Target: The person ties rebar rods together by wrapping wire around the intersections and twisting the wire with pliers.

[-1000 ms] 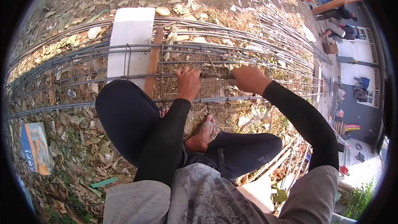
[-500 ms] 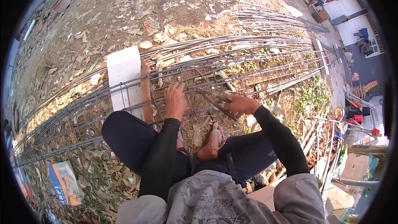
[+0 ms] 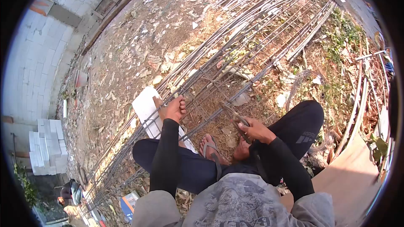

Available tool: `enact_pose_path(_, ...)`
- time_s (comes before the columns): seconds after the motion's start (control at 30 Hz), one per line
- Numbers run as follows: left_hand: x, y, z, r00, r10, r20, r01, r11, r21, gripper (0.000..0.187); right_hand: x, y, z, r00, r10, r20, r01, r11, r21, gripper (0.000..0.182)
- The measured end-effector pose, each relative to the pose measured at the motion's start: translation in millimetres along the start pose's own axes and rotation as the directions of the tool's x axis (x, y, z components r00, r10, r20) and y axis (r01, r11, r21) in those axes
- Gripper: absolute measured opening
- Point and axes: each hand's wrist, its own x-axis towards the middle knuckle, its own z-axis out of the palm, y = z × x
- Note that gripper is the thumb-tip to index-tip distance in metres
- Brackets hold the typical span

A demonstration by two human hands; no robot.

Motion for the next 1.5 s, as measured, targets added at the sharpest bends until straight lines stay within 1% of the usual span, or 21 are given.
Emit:
enact_pose_path(0.07,-7,8,37,0.990,0.141,0.021,-0.141,0.944,0.298,0.025,1,-1,0,0.998,-0.060,-0.027,0.059,0.997,-0.049,0.037)
enact_pose_path(0.13,-1,-21,72,0.918,0.378,0.118,-0.377,0.745,0.551,0.035,3,-1,-5,0.992,-0.110,-0.068,0.103,0.990,-0.098,0.038)
enact_pose_path(0.2,24,-76,43,0.745,0.583,0.324,-0.450,0.082,0.889,0.040,15,6,-6,0.983,-0.154,-0.100,0.140,0.981,-0.137,0.038)
enact_pose_path(0.23,27,-95,28,0.651,0.603,0.462,-0.364,-0.286,0.886,0.043,17,5,-7,0.979,-0.167,-0.118,0.152,0.980,-0.130,0.038)
enact_pose_path(0.33,-39,-37,-20,0.774,0.425,0.470,-0.373,-0.293,0.880,0.041,19,8,1,0.978,-0.158,-0.136,0.150,0.986,-0.068,0.038)
enact_pose_path(0.4,-65,0,-8,0.670,0.492,0.556,-0.184,-0.615,0.766,0.035,19,4,3,0.987,-0.116,-0.112,0.115,0.993,-0.015,0.038)
enact_pose_path(0.43,-65,12,3,0.545,0.525,0.654,0.036,-0.794,0.607,0.032,19,0,4,0.988,-0.116,-0.099,0.112,0.992,-0.049,0.038)
enact_pose_path(0.53,-34,35,52,0.568,0.587,0.577,-0.101,-0.646,0.756,0.028,25,6,5,0.990,-0.116,-0.080,0.099,0.976,-0.195,0.038)
enact_pose_path(0.63,-47,-2,101,0.561,0.476,0.677,-0.179,-0.729,0.661,0.018,16,2,6,0.990,-0.107,-0.089,0.100,0.992,-0.079,0.039)
enact_pose_path(0.7,-60,-48,89,0.581,0.452,0.677,-0.271,-0.676,0.685,0.030,16,0,7,0.988,-0.086,-0.132,0.087,0.996,-0.002,0.037)
enact_pose_path(0.8,-93,-69,37,0.613,0.640,0.464,-0.194,-0.447,0.873,0.030,11,-9,7,0.976,-0.131,-0.173,0.159,0.974,0.160,0.036)
enact_pose_path(0.87,-95,-42,12,0.439,0.722,0.534,-0.261,-0.466,0.845,0.029,13,-11,6,0.975,-0.135,-0.176,0.162,0.976,0.146,0.037)
enact_pose_path(0.93,-63,-13,-1,0.528,0.696,0.487,-0.230,-0.434,0.871,0.028,14,-12,7,0.975,-0.145,-0.169,0.165,0.980,0.113,0.037)
enact_pose_path(1.0,-31,10,12,0.465,0.730,0.500,-0.122,-0.507,0.853,0.024,21,-9,7,0.969,-0.176,-0.174,0.189,0.980,0.063,0.036)
enact_pose_path(1.07,-23,14,55,0.468,0.714,0.521,-0.142,-0.521,0.842,0.021,22,-7,9,0.954,-0.202,-0.223,0.220,0.974,0.059,0.037)
enact_pose_path(1.17,-48,-32,103,0.496,0.558,0.666,-0.242,-0.647,0.723,0.019,23,-1,5,0.918,-0.215,-0.332,0.223,0.975,-0.013,0.038)
enact_pose_path(1.23,-40,-84,70,0.543,0.541,0.643,-0.248,-0.627,0.738,0.020,23,-1,0,0.884,-0.261,-0.387,0.242,0.965,-0.099,0.039)
enact_pose_path(1.27,-61,-86,53,0.540,0.589,0.602,-0.269,-0.557,0.786,0.023,25,0,0,0.890,-0.239,-0.389,0.284,0.957,0.061,0.041)
enact_pose_path(1.37,-80,-64,-22,0.621,0.587,0.519,-0.283,-0.450,0.847,0.031,35,12,-3,0.874,-0.212,-0.436,0.253,0.967,0.036,0.043)
enact_pose_path(1.43,-82,-33,-47,0.575,0.702,0.420,-0.201,-0.376,0.904,0.035,34,5,-4,0.894,-0.212,-0.394,0.244,0.969,0.033,0.047)
enact_pose_path(1.5,-83,16,-52,0.842,0.528,0.108,-0.362,0.405,0.840,0.035,33,-10,-4,0.898,-0.227,-0.376,0.271,0.960,0.070,0.049)
